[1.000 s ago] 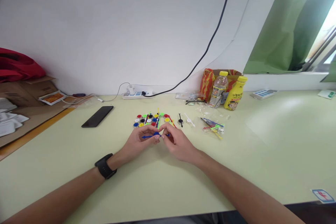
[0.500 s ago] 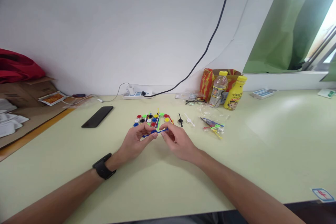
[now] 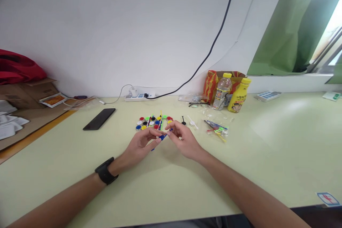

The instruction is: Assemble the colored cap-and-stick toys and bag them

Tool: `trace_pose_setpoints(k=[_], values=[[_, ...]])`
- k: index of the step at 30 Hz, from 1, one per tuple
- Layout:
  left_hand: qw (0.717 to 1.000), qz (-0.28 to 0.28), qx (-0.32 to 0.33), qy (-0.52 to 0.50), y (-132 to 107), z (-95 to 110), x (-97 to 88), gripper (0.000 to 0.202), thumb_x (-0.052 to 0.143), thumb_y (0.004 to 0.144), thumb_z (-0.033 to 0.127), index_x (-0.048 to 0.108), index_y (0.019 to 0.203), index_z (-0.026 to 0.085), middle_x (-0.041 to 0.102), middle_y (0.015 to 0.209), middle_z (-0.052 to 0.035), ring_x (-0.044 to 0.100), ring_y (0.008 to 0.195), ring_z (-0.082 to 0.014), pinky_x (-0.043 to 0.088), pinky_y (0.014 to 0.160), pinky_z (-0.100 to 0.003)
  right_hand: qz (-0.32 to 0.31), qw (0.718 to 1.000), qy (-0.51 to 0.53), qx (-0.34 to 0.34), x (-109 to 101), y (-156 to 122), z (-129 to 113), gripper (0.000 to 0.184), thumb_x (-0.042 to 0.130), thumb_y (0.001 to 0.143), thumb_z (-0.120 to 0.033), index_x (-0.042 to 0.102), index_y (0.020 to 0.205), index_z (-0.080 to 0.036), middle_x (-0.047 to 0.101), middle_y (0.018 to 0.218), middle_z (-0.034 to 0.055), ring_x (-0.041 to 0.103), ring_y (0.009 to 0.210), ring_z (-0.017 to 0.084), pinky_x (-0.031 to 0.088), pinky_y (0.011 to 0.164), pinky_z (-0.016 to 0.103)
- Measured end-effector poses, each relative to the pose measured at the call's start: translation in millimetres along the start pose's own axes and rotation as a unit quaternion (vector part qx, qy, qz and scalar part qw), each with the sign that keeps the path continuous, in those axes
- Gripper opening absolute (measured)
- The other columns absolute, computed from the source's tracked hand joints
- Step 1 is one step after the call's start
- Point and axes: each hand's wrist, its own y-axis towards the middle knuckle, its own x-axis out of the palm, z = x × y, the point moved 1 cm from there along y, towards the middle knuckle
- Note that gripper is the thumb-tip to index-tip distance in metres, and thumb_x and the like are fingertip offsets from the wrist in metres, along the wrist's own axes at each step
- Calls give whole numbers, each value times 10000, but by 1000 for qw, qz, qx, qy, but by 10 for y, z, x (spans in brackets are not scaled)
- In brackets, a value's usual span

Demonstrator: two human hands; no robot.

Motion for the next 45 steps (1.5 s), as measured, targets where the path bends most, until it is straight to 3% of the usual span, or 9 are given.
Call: trace_pose_setpoints(k=[7, 14, 16, 18, 21, 26, 31, 39, 45], values=[[995, 39, -56, -74, 35, -127, -36, 223, 842, 891, 343, 728, 1005, 188, 726, 981, -54, 703, 905, -179, 603, 850, -316, 54, 995, -70, -39, -33, -19, -74, 324, 565, 1022, -364, 549, 1328, -261, 587, 946, 3, 532, 671, 133, 439, 613, 278], [985, 72, -85, -132, 66, -76, -41, 292, 889, 832, 393, 735, 924, 162, 726, 833, -42, 705, 739, -165, 613, 716, -313, 24, 997, -55, -49, -1, -56, -56, 551, 521, 1048, -409, 365, 1564, -293, 592, 1016, 20, 528, 693, 146, 492, 712, 315], [986, 71, -84, -129, 68, -46, -41, 291, 888, 832, 395, 738, 910, 158, 730, 834, -45, 703, 729, -161, 612, 709, -311, 5, 998, -46, -33, -6, -58, -56, 391, 518, 1050, -450, 552, 1391, -262, 608, 972, 21, 509, 679, 147, 484, 724, 326], [985, 74, -80, -130, 70, -37, -44, 285, 893, 827, 390, 741, 895, 157, 731, 844, -45, 705, 725, -157, 616, 712, -309, -51, 998, -27, -8, -20, -50, -64, 407, 442, 1075, -506, 677, 918, -214, 585, 781, 15, 475, 640, 153, 450, 690, 331], [985, 80, -76, -134, 69, -56, -48, 274, 898, 823, 378, 748, 892, 159, 733, 879, -47, 711, 729, -153, 627, 722, -307, -111, 993, 11, 26, -44, -24, -84, 671, 350, 1090, -579, 411, 524, -224, 404, 546, -6, 392, 565, 147, 367, 616, 331], [988, 77, -71, -115, 48, -115, -46, 245, 883, 844, 362, 758, 914, 162, 737, 903, -49, 720, 782, -159, 619, 737, -290, -59, 995, 59, 48, -26, 16, -120, 546, 535, 1004, -672, 513, 708, -214, 423, 601, -46, 364, 558, 123, 300, 553, 289], [998, 53, -33, -29, 27, -146, -45, 209, 855, 876, 354, 787, 962, 176, 767, 971, -81, 717, 876, -191, 601, 804, -317, -94, 990, 62, 84, 38, 23, -79, 542, 553, 989, -691, 519, 739, -212, 483, 631, -40, 433, 585, 123, 364, 561, 265], [994, 45, -3, 96, 13, -137, -43, 327, 843, 877, 403, 745, 1119, 207, 736, 918, -49, 640, 751, -157, 539, 705, -294, -124, 976, 100, 147, 61, 6, 7, 464, 666, 929, -647, 596, 828, -199, 553, 663, -30, 483, 612, 124, 388, 572, 253], [972, -29, -7, 234, -44, -118, -11, 498, 731, 964, 404, 597, 1428, 281, 692, 1282, -91, 661, 1002, -221, 569, 821, -353, 17, 996, 16, 85, -218, 143, 3, 400, 656, 912, -603, 596, 877, -209, 540, 680, -37, 484, 607, 136, 384, 589, 278]])
